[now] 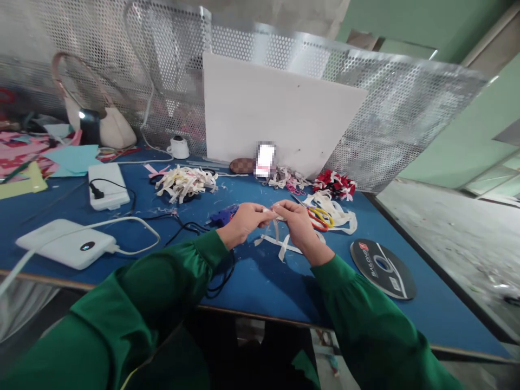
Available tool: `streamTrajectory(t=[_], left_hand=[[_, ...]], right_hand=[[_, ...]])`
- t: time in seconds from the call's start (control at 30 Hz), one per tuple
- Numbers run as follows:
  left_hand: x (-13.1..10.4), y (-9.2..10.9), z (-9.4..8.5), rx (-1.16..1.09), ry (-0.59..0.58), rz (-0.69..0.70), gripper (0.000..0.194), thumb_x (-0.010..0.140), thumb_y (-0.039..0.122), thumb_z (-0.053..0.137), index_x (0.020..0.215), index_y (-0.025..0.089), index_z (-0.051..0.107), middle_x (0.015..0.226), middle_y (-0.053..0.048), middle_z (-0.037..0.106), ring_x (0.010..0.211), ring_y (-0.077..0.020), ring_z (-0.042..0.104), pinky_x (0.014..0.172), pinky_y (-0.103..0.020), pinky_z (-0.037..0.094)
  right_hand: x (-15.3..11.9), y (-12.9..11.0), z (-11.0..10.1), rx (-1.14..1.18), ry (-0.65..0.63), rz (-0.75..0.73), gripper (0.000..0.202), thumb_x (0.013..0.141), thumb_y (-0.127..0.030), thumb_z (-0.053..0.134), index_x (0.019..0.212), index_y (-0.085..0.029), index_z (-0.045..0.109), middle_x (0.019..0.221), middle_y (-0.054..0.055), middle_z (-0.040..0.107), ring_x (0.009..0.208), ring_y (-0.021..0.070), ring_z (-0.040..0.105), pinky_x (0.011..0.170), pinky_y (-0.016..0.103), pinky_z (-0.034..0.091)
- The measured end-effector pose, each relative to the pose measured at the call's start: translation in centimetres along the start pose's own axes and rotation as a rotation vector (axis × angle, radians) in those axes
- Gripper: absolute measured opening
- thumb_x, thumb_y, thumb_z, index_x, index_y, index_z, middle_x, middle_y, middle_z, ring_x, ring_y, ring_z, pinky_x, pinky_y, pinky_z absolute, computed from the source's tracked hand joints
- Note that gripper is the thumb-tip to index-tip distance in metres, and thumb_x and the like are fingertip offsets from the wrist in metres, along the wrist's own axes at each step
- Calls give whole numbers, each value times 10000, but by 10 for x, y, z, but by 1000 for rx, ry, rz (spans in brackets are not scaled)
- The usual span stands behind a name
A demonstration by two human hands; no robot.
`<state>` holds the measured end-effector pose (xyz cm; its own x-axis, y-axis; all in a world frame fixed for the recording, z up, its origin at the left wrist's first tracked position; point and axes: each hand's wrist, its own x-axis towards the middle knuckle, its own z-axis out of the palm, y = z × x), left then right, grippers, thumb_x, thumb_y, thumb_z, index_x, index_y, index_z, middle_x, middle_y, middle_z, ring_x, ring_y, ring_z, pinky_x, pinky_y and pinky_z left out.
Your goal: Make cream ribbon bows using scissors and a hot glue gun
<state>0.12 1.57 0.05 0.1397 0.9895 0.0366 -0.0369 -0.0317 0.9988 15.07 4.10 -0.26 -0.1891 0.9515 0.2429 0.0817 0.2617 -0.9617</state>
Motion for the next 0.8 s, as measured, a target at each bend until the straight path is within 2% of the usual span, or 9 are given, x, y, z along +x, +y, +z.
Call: streamTrajectory(t=[0.17, 0.4, 0.5, 0.6, 0.7, 0.8], left_hand=[[0, -5, 4, -63, -15, -90, 393, 587, 461, 850, 559, 143, 619, 539, 16, 535, 522, -86, 422, 551, -250, 332], [7, -13, 2, -110, -10, -162, 407, 585, 489, 852, 602, 139, 645, 598, -2, 570, 542, -93, 452, 560, -252, 352], [7, -15, 1, -20, -17, -90, 411, 605, 499, 843, 565, 143, 641, 575, -4, 567, 545, -94, 441, 563, -251, 351], [7, -15, -1, 116, -31, -31, 418, 646, 501, 820, 523, 150, 630, 540, -11, 560, 546, -106, 460, 563, -252, 360], [7, -16, -3, 198, -51, -42, 395, 650, 478, 819, 517, 149, 645, 538, -31, 583, 547, -121, 493, 557, -256, 382], [8, -16, -3, 212, -69, -60, 351, 637, 439, 829, 526, 148, 667, 535, -37, 592, 544, -125, 505, 551, -256, 394]], right_hand=[[-7, 6, -9, 1, 53, -68, 143, 750, -349, 720, 770, -208, 729, 728, 14, 670, 708, 162, 558, 672, 297, 434], [-8, 7, -12, -89, 105, -122, 137, 790, -308, 675, 855, -213, 749, 695, -8, 627, 630, 137, 475, 588, 282, 370], [-7, 4, -15, -183, 39, -106, 171, 788, -304, 668, 892, -210, 767, 618, -28, 555, 582, 125, 406, 549, 280, 322], [-3, 4, -21, -233, -92, -95, 191, 784, -289, 668, 918, -209, 779, 598, -34, 542, 576, 119, 399, 550, 283, 307], [0, 5, -26, -255, -230, -97, 194, 805, -292, 655, 926, -207, 780, 624, -25, 573, 584, 116, 410, 559, 289, 297], [1, 6, -30, -260, -289, -100, 166, 817, -306, 659, 903, -215, 769, 620, -29, 561, 575, 109, 381, 556, 289, 277]])
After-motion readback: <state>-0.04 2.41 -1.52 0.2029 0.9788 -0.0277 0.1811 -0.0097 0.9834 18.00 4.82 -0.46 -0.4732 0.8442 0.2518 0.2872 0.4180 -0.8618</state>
